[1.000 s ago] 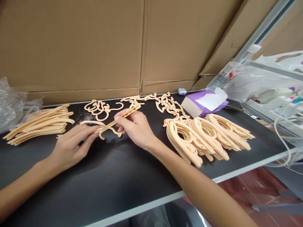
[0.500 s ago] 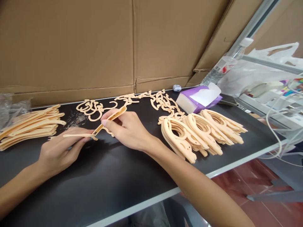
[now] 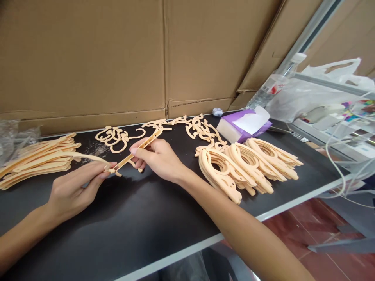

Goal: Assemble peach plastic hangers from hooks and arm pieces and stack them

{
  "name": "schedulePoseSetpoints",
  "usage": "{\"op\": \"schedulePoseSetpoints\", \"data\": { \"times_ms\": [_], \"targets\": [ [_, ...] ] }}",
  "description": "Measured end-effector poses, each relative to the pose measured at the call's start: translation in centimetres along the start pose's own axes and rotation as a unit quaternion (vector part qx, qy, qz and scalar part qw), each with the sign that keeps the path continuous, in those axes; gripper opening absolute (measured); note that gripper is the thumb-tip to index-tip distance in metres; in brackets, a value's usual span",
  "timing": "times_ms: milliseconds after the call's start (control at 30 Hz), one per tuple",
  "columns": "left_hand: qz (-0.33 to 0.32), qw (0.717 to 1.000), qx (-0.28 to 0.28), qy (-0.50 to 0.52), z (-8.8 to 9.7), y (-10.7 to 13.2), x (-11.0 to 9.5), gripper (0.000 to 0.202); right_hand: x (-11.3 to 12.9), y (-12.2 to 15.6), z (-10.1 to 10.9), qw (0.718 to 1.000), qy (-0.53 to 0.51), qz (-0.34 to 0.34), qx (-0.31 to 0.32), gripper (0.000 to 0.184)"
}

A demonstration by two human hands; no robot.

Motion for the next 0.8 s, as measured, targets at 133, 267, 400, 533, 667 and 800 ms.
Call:
{"op": "schedulePoseSetpoints", "data": {
  "times_ms": [133,267,400,533,667,800],
  "targets": [
    [-0.007,1.000,-0.004,0.009,0.0,0.0,0.0,0.031,-0.8,-0.3,0.1,0.999,-0.032,-0.018,-0.012,0.031],
    [-0.003,1.000,0.008,0.017,-0.2,-0.1,0.1,0.026,-0.8,-0.2,0.2,1.000,-0.006,-0.007,-0.008,0.028],
    [0.006,0.999,0.028,0.022,-0.4,-0.2,0.1,0.023,-0.6,0.0,0.0,0.999,0.038,0.014,-0.002,0.021],
    [0.006,0.999,0.032,0.019,-0.3,-0.3,0.0,0.027,-0.4,0.3,-0.2,0.998,0.056,0.018,-0.019,0.018],
    [0.001,1.000,0.019,0.007,-0.2,-0.4,-0.3,0.028,-0.1,0.7,-0.4,0.994,0.102,0.032,-0.033,0.014],
    [-0.005,1.000,0.015,0.000,-0.2,-0.3,-0.5,0.026,-0.2,1.1,-0.4,0.990,0.130,0.036,-0.042,0.013]
  ]
}}
Point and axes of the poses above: each hand's wrist, its own y-axis away from the middle knuckle, its own z-axis out of the back of the hand, x = y × z, the point moved 5 cm from there along -y, towards the middle knuckle, and after that the axes turned 13 degrees about x, right-handed, at the moved point
